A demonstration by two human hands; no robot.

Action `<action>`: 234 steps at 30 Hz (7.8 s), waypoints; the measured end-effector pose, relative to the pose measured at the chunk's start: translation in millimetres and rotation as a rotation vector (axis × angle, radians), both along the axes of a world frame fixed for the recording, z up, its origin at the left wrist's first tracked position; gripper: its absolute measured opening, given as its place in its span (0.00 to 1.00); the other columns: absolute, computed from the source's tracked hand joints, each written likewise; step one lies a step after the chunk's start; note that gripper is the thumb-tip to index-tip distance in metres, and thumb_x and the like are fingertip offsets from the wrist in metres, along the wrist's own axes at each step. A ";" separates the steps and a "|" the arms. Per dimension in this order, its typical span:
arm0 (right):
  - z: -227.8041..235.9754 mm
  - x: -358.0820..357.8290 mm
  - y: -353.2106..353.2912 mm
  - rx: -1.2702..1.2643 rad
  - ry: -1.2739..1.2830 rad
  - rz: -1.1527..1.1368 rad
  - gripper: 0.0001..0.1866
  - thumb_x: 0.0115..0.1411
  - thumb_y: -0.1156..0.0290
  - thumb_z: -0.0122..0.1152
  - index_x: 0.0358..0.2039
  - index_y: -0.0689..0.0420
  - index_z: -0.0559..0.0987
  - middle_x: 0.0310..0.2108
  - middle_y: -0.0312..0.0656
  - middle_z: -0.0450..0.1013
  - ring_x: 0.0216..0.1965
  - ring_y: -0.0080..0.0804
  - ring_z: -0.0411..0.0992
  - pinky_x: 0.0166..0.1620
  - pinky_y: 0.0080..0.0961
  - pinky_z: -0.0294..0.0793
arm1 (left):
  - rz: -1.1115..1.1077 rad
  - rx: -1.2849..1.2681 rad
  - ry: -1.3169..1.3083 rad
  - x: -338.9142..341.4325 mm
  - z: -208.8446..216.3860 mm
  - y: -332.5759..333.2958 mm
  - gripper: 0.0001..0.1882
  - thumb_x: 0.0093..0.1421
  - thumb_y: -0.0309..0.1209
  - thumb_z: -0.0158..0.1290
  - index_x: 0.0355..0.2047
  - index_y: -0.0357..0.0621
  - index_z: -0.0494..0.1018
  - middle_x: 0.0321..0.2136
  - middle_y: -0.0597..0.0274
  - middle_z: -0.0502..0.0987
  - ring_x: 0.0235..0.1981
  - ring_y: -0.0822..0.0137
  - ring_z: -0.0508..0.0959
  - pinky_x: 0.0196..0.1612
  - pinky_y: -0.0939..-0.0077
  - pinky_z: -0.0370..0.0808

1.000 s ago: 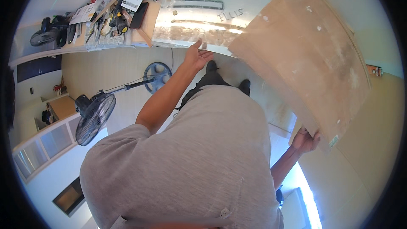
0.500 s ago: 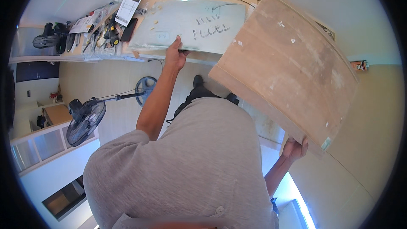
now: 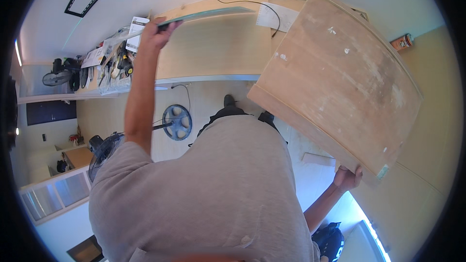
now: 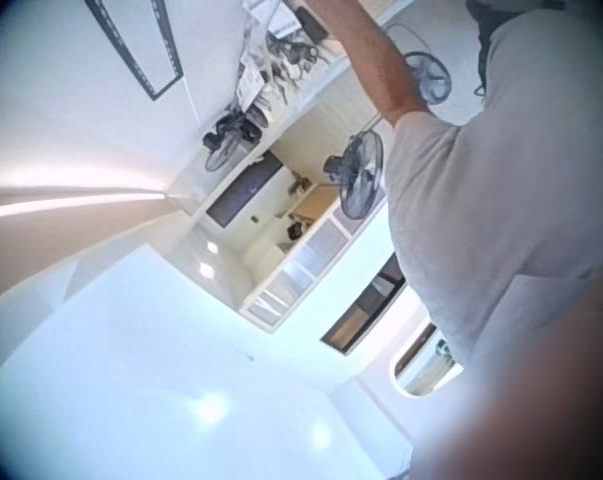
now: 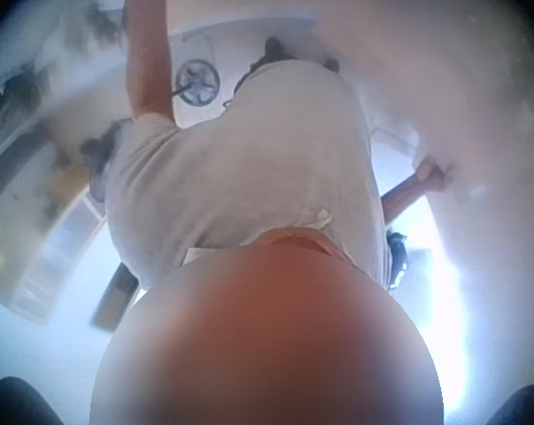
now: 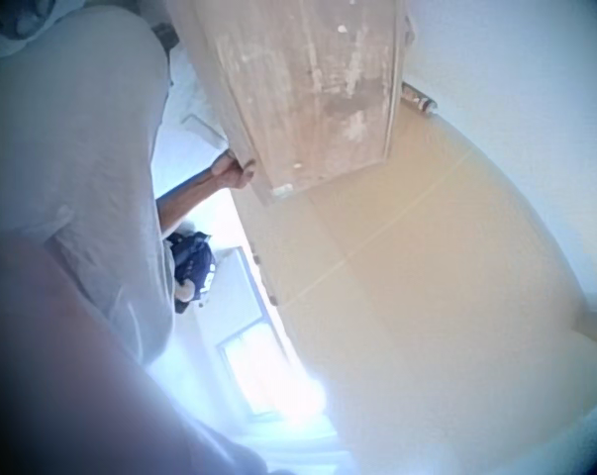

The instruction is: The person assembles a mirror frame by placing a mirror onto a wooden board, aligning wooden strips along the edges, and securing them with tape. The person repeatedly adjusts the strips and applies tape to hold the frame in place.

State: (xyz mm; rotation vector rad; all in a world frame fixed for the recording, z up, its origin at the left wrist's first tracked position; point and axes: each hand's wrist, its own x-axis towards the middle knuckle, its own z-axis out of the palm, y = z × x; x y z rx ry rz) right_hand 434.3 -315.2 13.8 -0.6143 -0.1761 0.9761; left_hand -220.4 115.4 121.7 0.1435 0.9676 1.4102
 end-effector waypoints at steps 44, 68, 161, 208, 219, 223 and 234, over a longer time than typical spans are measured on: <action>-141.2 -391.3 197.2 -0.146 0.155 0.700 0.19 0.66 0.69 0.60 0.55 0.61 0.75 0.50 0.46 0.78 0.49 0.41 0.79 0.50 0.47 0.82 | 0.093 0.220 0.260 -247.5 146.6 -204.1 0.16 0.68 0.22 0.50 0.53 0.26 0.65 0.45 0.41 0.79 0.38 0.56 0.84 0.33 0.67 0.89; -144.8 -440.7 251.0 -0.327 0.283 0.806 0.27 0.67 0.61 0.62 0.62 0.58 0.67 0.58 0.51 0.71 0.61 0.50 0.70 0.64 0.53 0.70 | 0.151 0.081 0.291 -191.6 115.4 -190.4 0.09 0.66 0.23 0.54 0.45 0.36 0.71 0.29 0.58 0.79 0.28 0.66 0.82 0.32 0.70 0.84; -76.3 -286.6 466.0 -0.707 -1.805 0.882 0.30 0.63 0.45 0.57 0.37 0.65 0.84 0.36 0.58 0.81 0.42 0.57 0.79 0.46 0.47 0.77 | -0.532 -0.512 0.457 34.8 -167.3 -127.2 0.19 0.72 0.39 0.50 0.52 0.34 0.72 0.38 0.48 0.83 0.37 0.58 0.84 0.38 0.69 0.81; -110.5 -330.7 640.9 0.029 -2.341 0.651 0.25 0.65 0.55 0.59 0.60 0.51 0.75 0.54 0.50 0.75 0.55 0.53 0.74 0.56 0.51 0.72 | -0.041 -0.510 0.281 111.5 -188.8 -171.4 0.18 0.70 0.32 0.52 0.50 0.28 0.65 0.36 0.42 0.79 0.28 0.54 0.85 0.29 0.66 0.85; -104.3 -343.7 583.4 0.313 -1.946 0.391 0.18 0.60 0.65 0.64 0.49 0.57 0.80 0.47 0.48 0.78 0.48 0.50 0.76 0.54 0.45 0.74 | -0.191 -0.489 0.237 121.4 -186.5 -173.0 0.19 0.69 0.37 0.54 0.50 0.32 0.68 0.38 0.45 0.79 0.31 0.55 0.84 0.31 0.66 0.84; -106.9 -415.2 454.0 0.089 -1.220 1.317 0.18 0.64 0.70 0.65 0.54 0.58 0.77 0.45 0.46 0.75 0.41 0.32 0.78 0.43 0.29 0.78 | -0.170 -0.515 0.291 115.3 -189.1 -178.3 0.20 0.69 0.38 0.55 0.49 0.31 0.69 0.38 0.46 0.79 0.33 0.57 0.84 0.35 0.66 0.83; -64.2 -601.4 392.4 0.600 -1.747 1.223 0.23 0.61 0.65 0.63 0.56 0.54 0.77 0.53 0.48 0.74 0.54 0.49 0.74 0.57 0.42 0.74 | -0.184 -0.431 0.139 91.8 -189.4 -181.9 0.22 0.68 0.40 0.55 0.49 0.29 0.69 0.37 0.48 0.80 0.35 0.58 0.84 0.39 0.67 0.83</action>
